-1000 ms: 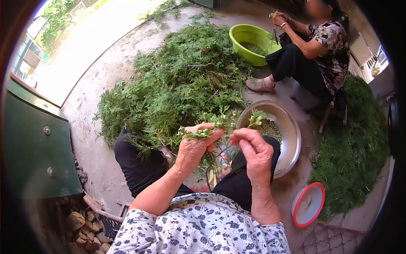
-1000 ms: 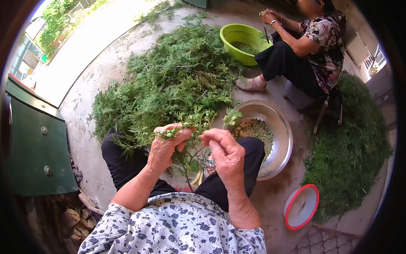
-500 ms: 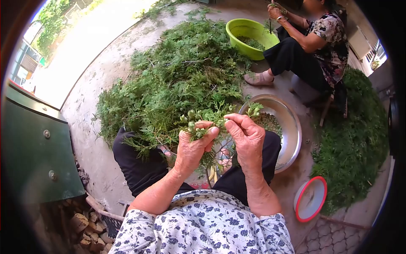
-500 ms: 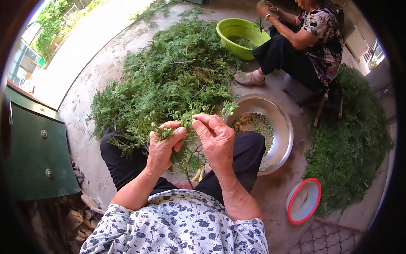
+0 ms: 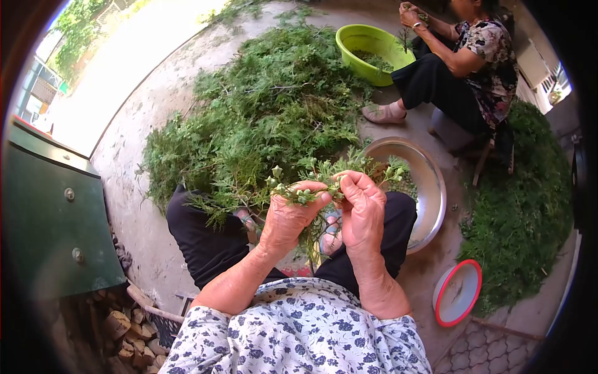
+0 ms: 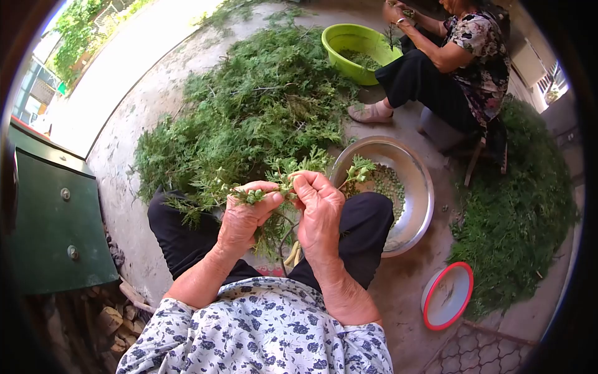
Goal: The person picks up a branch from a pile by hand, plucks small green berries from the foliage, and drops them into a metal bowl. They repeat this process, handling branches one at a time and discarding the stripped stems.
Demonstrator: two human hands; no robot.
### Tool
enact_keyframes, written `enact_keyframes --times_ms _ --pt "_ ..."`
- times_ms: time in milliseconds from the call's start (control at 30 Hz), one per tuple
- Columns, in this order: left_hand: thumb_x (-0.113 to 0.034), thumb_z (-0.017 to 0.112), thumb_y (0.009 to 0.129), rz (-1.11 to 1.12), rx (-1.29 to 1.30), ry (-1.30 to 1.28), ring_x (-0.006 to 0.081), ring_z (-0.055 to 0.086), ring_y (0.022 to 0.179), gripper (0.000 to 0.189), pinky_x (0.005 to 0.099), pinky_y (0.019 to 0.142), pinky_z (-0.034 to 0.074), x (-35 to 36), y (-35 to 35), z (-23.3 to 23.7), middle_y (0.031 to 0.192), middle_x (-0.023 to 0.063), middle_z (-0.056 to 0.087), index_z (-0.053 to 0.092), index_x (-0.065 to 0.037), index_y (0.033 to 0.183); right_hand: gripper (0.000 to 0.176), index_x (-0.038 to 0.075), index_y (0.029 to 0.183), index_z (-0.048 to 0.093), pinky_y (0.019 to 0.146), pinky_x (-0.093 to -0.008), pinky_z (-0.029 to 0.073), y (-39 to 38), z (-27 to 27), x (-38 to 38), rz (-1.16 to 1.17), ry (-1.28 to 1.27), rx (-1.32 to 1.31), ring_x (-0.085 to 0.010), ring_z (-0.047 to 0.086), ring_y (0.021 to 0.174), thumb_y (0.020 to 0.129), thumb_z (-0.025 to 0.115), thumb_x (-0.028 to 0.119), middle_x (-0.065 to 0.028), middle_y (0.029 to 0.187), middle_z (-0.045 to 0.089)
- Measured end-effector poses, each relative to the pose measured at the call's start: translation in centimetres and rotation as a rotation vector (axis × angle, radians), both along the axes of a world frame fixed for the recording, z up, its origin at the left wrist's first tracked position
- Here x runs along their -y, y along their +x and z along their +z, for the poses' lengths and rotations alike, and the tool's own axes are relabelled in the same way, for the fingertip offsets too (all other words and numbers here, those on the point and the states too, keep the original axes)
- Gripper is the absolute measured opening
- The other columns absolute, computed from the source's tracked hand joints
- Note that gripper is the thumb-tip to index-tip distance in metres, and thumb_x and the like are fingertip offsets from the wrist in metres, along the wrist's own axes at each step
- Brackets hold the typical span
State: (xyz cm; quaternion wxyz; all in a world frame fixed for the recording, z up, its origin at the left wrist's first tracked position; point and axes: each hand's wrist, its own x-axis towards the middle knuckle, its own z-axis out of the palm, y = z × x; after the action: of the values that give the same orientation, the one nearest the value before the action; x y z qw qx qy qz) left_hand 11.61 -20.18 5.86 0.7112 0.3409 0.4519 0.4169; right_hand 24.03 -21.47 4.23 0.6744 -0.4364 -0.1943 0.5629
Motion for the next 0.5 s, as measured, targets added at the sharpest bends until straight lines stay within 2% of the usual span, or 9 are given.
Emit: enact_keyframes --times_ms 33,100,300,367,433,500 --pt "-0.004 0.067 0.077 -0.012 0.022 -0.012 0.0014 0.036 0.048 0.012 0.0180 0.041 0.024 0.0 -0.1 0.0 0.063 -0.0049 0.052 0.062 -0.003 0.088 0.015 0.001 0.091 0.061 0.056 -0.0185 0.039 0.1 0.1 -0.2 -0.016 -0.044 -0.081 -0.0068 0.051 0.062 0.088 0.058 0.015 -0.0007 0.074 0.059" --pt "-0.004 0.066 0.077 0.001 0.031 -0.029 0.0014 0.036 0.048 0.012 0.0179 0.041 0.024 0.2 -0.2 0.0 0.063 -0.0047 0.052 0.062 -0.003 0.088 0.016 -0.001 0.093 0.058 0.055 -0.0218 0.042 1.8 -1.0 -0.9 0.060 0.038 -0.274 -0.0098 0.052 0.062 0.090 0.055 0.015 -0.0037 0.074 0.057" --pt "-0.003 0.066 0.076 0.063 0.056 -0.015 0.0013 0.036 0.048 0.011 0.0177 0.041 0.024 -0.2 -0.9 -0.4 0.063 -0.0047 0.051 0.062 -0.003 0.087 0.014 0.000 0.096 0.054 0.056 -0.0246 0.043 2.1 1.3 -0.2 0.146 0.130 -0.317 -0.0114 0.053 0.066 0.087 0.054 0.011 -0.0058 0.081 0.057" --pt "-0.005 0.068 0.077 0.070 0.000 0.005 -0.0004 0.037 0.049 0.007 0.0180 0.042 0.025 -0.2 -0.8 -0.4 0.060 -0.0072 0.049 0.064 -0.004 0.082 0.015 0.002 0.098 0.052 0.055 -0.0240 0.042 1.9 1.5 -0.1 0.210 0.148 -0.280 -0.0122 0.053 0.066 0.085 0.054 0.009 -0.0060 0.082 0.056" --pt "-0.006 0.068 0.077 0.061 -0.052 0.030 -0.0004 0.038 0.050 0.006 0.0180 0.042 0.025 -0.1 -0.8 -0.4 0.060 -0.0061 0.051 0.065 -0.004 0.082 0.017 0.001 0.099 0.054 0.051 -0.0209 0.039 1.7 1.5 0.2 0.237 0.156 -0.262 -0.0091 0.051 0.062 0.084 0.058 0.007 -0.0034 0.082 0.055" --pt "-0.006 0.068 0.077 0.051 -0.104 0.055 -0.0003 0.040 0.051 0.005 0.0179 0.042 0.026 0.0 -0.8 -0.6 0.061 -0.0051 0.052 0.065 -0.004 0.082 0.023 -0.001 0.103 0.056 0.049 -0.0178 0.035 1.3 1.1 0.5 0.312 0.087 0.002 -0.0051 0.046 0.059 0.081 0.063 0.002 0.0000 0.081 0.052"
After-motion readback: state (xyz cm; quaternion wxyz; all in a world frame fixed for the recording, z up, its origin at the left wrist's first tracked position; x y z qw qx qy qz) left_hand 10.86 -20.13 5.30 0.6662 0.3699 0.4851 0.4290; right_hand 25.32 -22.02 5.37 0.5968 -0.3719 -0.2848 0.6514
